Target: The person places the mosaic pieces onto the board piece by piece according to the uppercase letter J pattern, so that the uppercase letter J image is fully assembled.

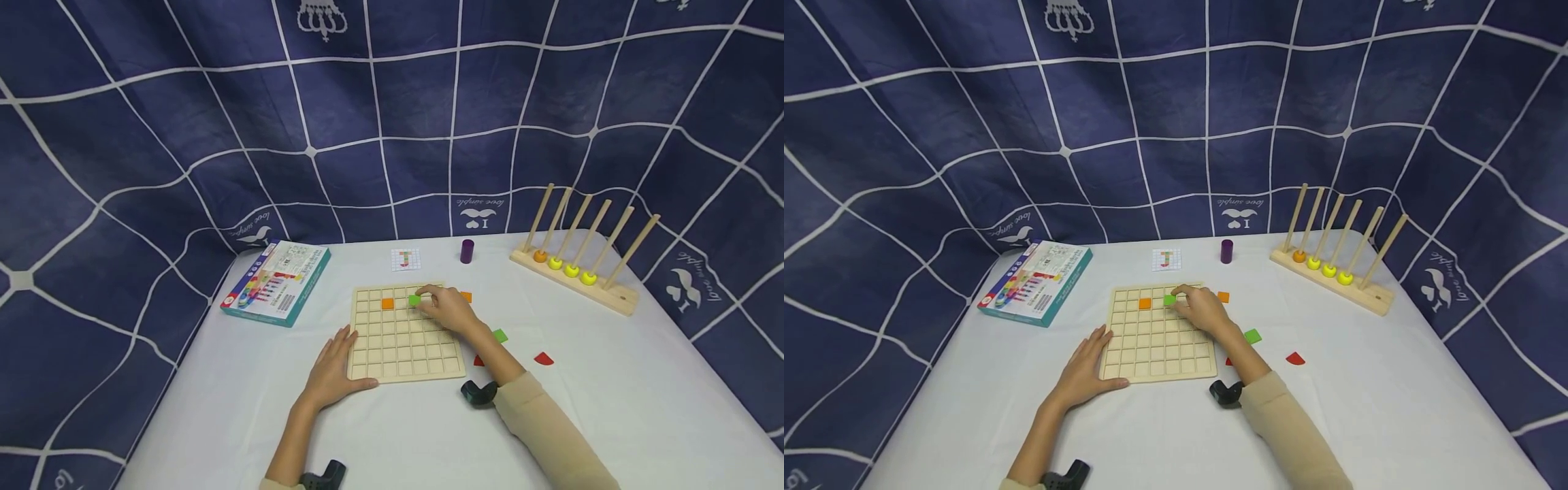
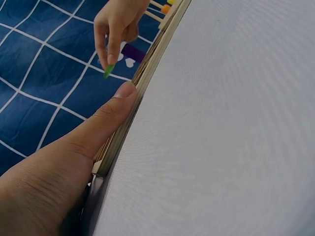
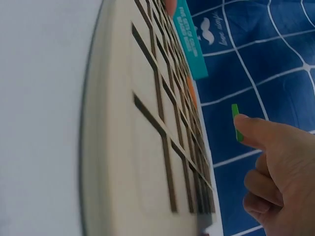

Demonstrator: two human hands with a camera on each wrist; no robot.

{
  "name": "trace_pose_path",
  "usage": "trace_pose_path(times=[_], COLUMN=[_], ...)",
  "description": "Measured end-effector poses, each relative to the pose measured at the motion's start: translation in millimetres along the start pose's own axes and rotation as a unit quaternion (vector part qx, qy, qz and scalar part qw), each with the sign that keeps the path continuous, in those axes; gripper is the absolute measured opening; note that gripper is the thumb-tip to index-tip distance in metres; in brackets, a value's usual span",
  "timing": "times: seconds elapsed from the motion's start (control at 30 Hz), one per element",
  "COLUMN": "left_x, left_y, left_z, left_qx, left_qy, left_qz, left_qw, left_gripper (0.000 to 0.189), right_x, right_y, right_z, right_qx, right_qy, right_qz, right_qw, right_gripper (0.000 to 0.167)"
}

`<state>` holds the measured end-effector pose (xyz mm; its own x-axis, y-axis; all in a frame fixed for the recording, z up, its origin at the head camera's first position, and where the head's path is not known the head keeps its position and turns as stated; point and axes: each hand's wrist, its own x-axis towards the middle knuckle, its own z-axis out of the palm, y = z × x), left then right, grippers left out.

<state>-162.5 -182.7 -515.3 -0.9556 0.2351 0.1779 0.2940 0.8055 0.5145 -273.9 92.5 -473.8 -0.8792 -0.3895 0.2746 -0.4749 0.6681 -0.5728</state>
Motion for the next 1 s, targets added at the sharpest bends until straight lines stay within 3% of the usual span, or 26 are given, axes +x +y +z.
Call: trace_pose_path(times=[0.33,0.53,1.0], left_x=[0.4,-0.7,0.3], left_y=[0.4,-0.2,-1.9], left_z=[-2.4,-1.3,-0.6], left_qx=[-0.007,-0.008,-0.007], left_qy=[-0.010,0.000,-0.009], left_qz=[-0.016,-0.008,-0.018], left_qw=[0.9998,0.9999,0.9998], left_gripper=[0.115,0.115,0.116], right_x=[9.1,16.0,19.7], right_y=[-5,-6,-7], right_z=[32,38,47], right_qx=[-0.011,-0.026,-0.054], right_qy=[0.004,0.009,0.011], right_qz=[0.015,0.026,0.047], right_qw=[0.9998,0.9993,0.9973], right_gripper=[0.030,0.030,0.029])
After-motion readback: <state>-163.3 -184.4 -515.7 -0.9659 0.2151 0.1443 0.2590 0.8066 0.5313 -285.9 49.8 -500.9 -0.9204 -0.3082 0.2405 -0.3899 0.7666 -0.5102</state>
